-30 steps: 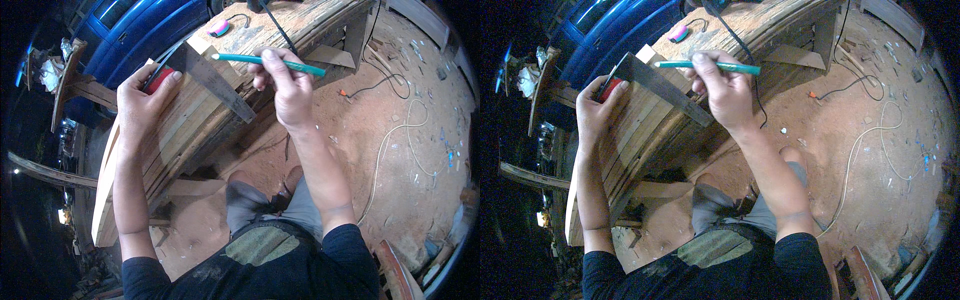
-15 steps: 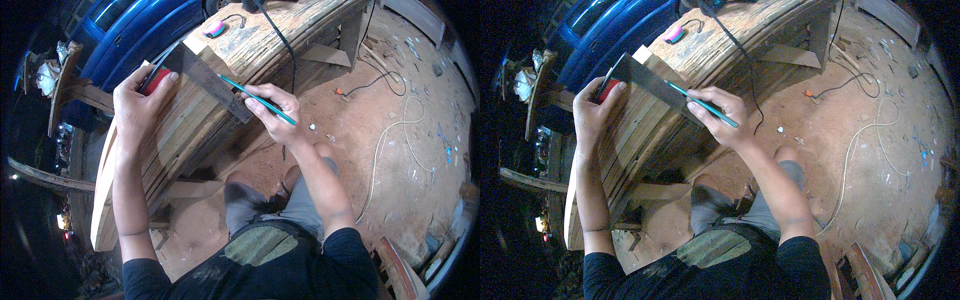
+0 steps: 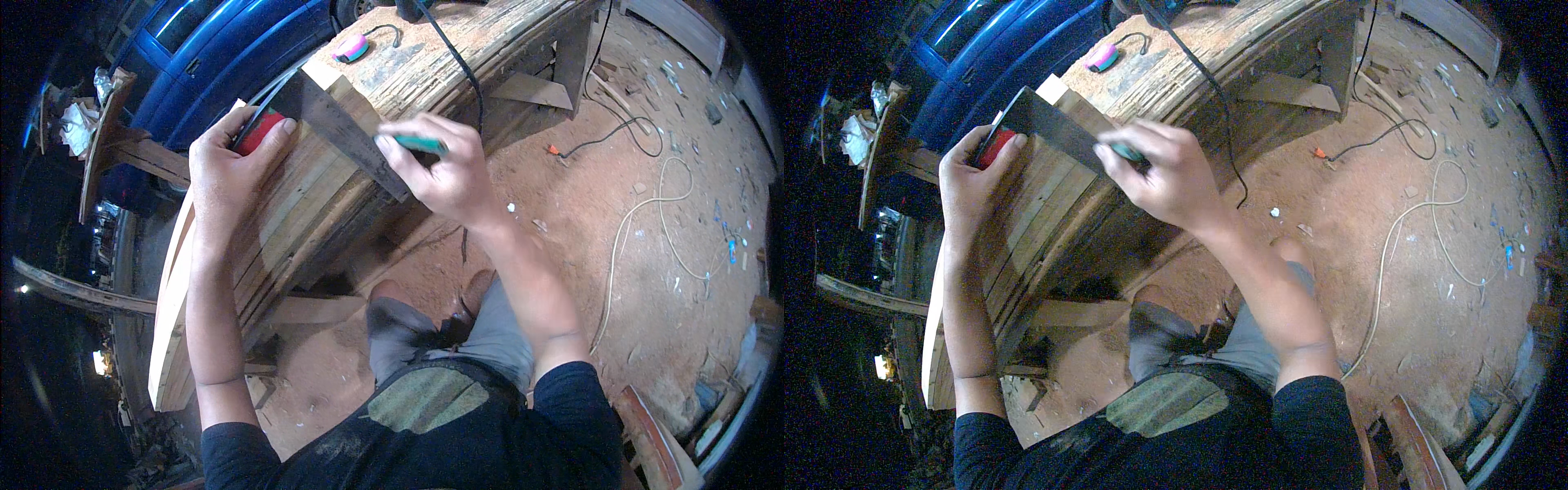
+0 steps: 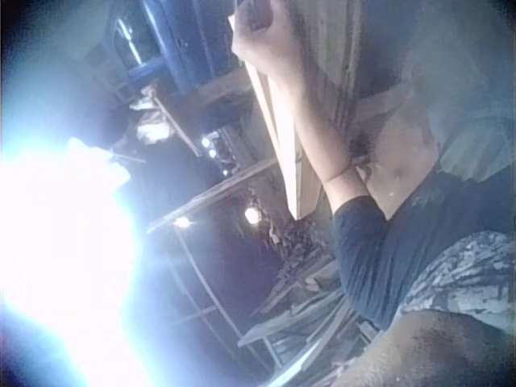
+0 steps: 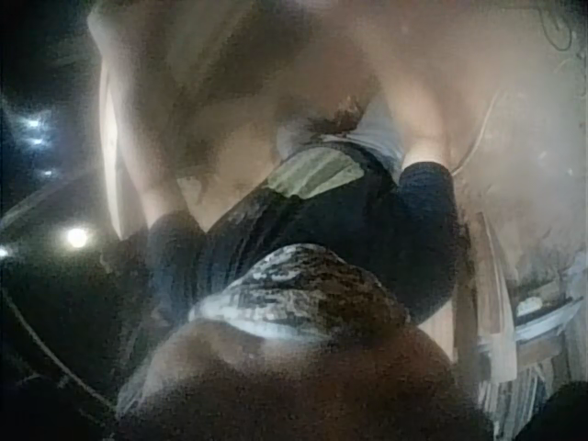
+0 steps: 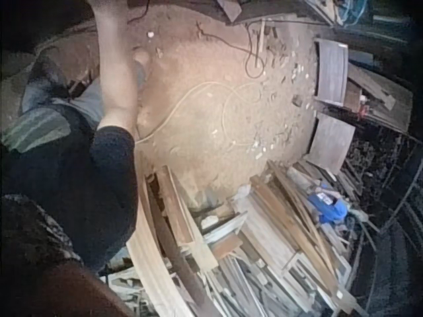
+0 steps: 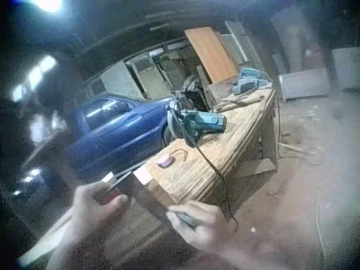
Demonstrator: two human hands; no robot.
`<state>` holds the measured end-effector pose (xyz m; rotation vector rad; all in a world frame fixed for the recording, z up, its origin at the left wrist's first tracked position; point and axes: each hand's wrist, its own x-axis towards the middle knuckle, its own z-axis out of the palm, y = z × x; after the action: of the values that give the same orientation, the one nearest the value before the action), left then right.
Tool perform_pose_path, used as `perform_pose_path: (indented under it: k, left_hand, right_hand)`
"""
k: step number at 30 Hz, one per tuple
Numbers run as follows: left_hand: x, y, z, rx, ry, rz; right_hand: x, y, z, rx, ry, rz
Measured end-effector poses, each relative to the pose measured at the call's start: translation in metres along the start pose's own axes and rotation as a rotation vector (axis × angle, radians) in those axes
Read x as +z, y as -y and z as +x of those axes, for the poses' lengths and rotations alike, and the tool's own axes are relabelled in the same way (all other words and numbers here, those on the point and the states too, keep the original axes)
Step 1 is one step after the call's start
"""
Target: The person measures and marks wooden planks using a tape measure, pencil, and square. They then use a circular saw to cut the planks into smaller pieces on a workbench.
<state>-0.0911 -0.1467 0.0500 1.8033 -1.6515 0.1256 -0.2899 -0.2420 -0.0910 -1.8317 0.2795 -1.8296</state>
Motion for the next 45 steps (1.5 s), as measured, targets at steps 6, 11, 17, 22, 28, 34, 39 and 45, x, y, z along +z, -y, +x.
perform_pose_path:
  k: [6, 11, 17, 22, 28, 34, 39, 45]
  left_hand:
    - [0.001, 0.000, -0.002, -0.008, -0.009, 0.006]
    - [0.002, 0.000, -0.003, -0.035, 0.000, -0.023]
    - [0.005, -0.005, -0.005, -0.056, -0.004, -0.032]
    - [0.003, 0.001, -0.002, -0.033, -0.018, -0.028]
    - [0.001, -0.002, -0.003, -0.043, 0.013, -0.022]
    - [-0.003, -0.002, -0.001, 0.003, 0.020, 0.006]
    - [-0.007, 0.001, -0.004, -0.008, 0.024, 0.061]
    - [-0.022, -0.055, -0.089, 0.032, -0.011, 0.099]
  right_hand:
    - [0.013, 0.006, 0.058, -0.120, -0.167, 0.195]
    - [0.010, -0.005, 0.020, 0.061, -0.100, 0.202]
    - [0.005, -0.021, -0.061, 0.289, -0.159, 0.263]
    - [-0.003, -0.032, -0.088, 0.399, -0.139, 0.227]
    - [-0.009, -0.012, -0.042, 0.154, -0.022, -0.005]
    - [0.004, 0.013, 0.053, -0.150, -0.086, -0.033]
    - [0.000, 0.045, 0.081, -0.196, -0.226, 0.161]
    - [-0.035, 0.057, -0.040, 0.016, 0.062, -0.067]
